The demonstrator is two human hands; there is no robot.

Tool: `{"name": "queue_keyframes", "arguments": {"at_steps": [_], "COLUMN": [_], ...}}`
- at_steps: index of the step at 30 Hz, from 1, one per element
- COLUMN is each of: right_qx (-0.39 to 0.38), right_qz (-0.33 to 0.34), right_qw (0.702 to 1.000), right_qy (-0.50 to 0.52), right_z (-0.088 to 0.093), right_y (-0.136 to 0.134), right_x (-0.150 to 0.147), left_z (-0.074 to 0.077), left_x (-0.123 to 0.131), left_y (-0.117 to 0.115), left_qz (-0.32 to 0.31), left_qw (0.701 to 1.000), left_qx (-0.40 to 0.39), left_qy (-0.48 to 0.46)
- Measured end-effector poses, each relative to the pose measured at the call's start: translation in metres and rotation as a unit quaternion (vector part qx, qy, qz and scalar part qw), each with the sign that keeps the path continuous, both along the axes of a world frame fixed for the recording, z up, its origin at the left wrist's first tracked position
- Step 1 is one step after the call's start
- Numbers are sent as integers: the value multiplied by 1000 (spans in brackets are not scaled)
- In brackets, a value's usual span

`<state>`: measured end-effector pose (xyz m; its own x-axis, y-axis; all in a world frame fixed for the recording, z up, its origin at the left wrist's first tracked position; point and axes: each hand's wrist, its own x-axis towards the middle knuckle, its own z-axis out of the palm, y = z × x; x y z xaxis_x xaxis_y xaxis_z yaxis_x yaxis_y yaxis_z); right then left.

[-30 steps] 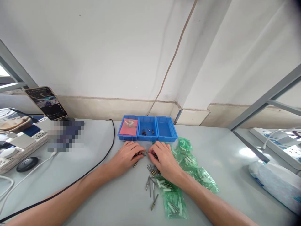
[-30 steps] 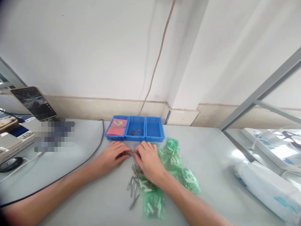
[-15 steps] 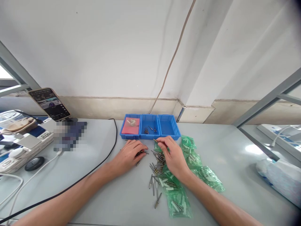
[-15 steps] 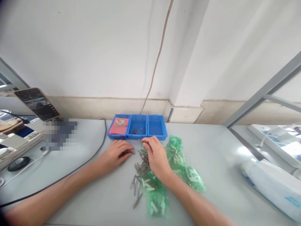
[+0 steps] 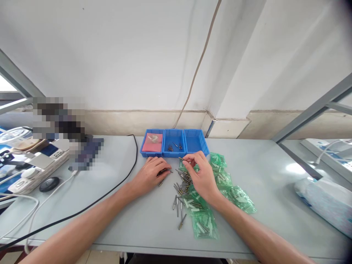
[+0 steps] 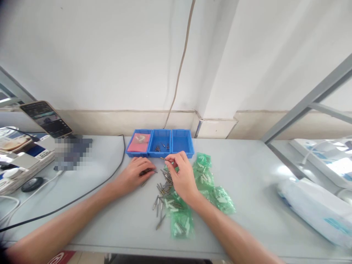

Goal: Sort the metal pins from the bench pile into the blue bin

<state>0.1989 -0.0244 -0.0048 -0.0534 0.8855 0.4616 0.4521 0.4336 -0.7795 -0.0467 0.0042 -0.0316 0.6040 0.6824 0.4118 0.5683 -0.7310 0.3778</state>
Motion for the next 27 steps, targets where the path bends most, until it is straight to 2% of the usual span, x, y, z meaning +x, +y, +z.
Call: {"name": "queue_keyframes", "arguments": {"at_steps": [10,19,27], "right_qx": [-2,15,20], "right_qz": [23,74,64], "right_qw": [1000,997,997], "right_qy": [3,-14,-43], "right_z": [1,4,3], "right_y": [-2,0,10], "right_x": [-2,-6,-4], "left_z": [5,-1,-2], "left_x": [2,3,3], "left_y": [-3,-1,1], "left_qz": [13,9,7], "left_qw": [1000,1000,1000], "left_qx": [-21,1,-10], "left_qy": [-9,-7,-21]}}
